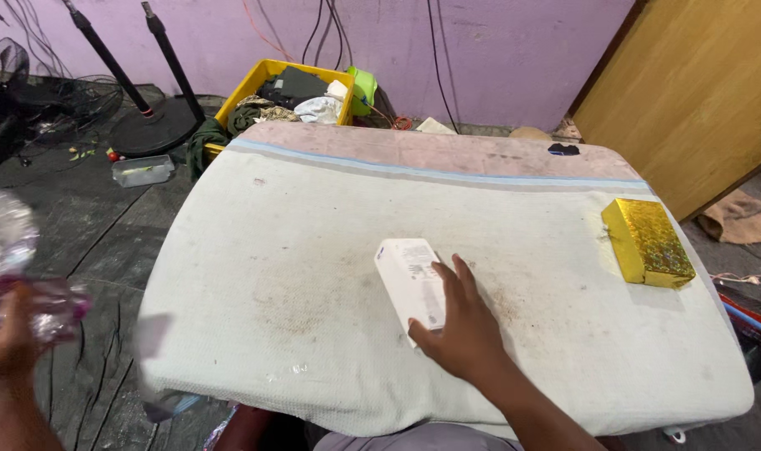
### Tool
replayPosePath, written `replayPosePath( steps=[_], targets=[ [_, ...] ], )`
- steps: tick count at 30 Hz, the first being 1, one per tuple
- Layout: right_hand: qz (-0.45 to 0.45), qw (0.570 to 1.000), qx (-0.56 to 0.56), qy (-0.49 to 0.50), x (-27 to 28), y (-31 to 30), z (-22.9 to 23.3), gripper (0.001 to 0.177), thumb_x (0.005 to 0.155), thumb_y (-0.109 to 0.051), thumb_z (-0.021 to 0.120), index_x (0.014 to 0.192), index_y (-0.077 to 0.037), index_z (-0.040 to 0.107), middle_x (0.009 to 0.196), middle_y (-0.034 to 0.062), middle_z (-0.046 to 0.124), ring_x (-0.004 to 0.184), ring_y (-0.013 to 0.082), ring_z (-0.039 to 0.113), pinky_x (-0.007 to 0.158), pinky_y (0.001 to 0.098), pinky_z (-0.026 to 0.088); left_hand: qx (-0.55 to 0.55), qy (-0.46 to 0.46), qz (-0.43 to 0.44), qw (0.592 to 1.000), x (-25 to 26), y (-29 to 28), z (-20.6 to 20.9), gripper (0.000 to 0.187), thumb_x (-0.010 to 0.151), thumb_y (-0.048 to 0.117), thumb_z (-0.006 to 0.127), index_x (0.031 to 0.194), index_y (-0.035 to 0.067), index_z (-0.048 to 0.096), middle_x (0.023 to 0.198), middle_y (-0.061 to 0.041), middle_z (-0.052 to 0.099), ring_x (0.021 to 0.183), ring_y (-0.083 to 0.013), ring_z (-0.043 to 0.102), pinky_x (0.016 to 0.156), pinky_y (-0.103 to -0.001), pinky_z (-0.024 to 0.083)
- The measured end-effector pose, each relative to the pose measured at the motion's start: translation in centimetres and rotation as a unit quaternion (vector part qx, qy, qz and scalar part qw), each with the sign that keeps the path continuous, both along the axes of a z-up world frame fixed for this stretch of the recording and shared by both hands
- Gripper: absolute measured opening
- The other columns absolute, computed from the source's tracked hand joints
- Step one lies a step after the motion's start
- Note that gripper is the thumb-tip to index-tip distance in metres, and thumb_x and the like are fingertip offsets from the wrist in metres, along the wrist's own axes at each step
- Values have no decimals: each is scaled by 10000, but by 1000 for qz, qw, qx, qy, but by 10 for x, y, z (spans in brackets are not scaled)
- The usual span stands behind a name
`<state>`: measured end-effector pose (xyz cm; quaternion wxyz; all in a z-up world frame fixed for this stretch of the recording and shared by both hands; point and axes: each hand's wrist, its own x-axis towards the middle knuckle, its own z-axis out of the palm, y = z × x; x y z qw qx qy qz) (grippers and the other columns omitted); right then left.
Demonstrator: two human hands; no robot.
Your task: The person wraps two rectangular boxes with metallic foil. First, they fold and tuck the ends of a gold sheet around a box, then set it aside. Next, they place a second box on a purple sheet, fold the sides over, and tuck the ends to complete the wrap.
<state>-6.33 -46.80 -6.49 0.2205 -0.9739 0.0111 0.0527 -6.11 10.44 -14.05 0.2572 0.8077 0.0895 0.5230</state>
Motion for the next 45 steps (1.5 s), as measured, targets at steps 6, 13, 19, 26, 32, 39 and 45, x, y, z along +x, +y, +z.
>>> replayPosePath(
  steps=[6,13,19,26,32,39,45],
  targets=[
    [-57,971,228,-41,29,-57,5,898,798,-364,763,1590,-154,395,1356,282,603,1136,383,711,973,451,553,229,95,-385,889,28,-200,69,495,768,352,770,1182,87,714,1095,-145,752,1044,-283,697,937,-456,547],
    [-104,948,203,-221,54,-128,25,750,806,-353,772,1434,-54,493,1391,240,591,1079,310,707,892,403,574,369,348,-559,656,33,-362,81,628,796,327,747,1365,101,610,1381,-149,614,1343,-353,493,1134,-523,361],
    [-91,916,236,-311,32,-165,41,718,802,-309,758,1411,-24,504,1345,244,612,1111,299,713,856,387,591,388,386,-545,635,36,-388,66,939,833,373,761,1621,198,280,1624,-152,352,1509,-407,249,1203,-576,195],
    [-75,886,330,-316,16,-150,57,717,839,-302,734,1454,-51,464,1319,228,628,1171,279,697,920,382,586,261,349,-542,718,41,-368,56,1068,831,587,704,1577,27,183,1653,-215,271,1510,-425,232,1211,-542,231],
    [31,884,317,-343,-1,-110,51,708,837,-306,738,1434,-61,446,1488,169,491,1264,316,610,990,442,566,339,495,-404,690,34,-380,45,927,916,678,606,1563,82,311,1647,-229,256,1538,-457,173,1231,-547,207],
    [73,921,145,-355,12,-58,6,704,780,-278,790,1369,-55,477,1478,187,475,1291,376,572,1035,480,513,326,412,-569,633,4,-405,30,1047,870,683,637,1567,-28,314,1637,-261,291,1530,-464,218,1211,-610,182],
    [71,943,41,-322,24,-49,-25,671,759,-315,804,1302,-37,523,1447,179,473,1271,389,560,971,496,517,347,367,-601,619,0,-410,15,984,908,637,645,1547,-60,375,1639,-304,298,1547,-500,185,1206,-665,132]
  ],
)
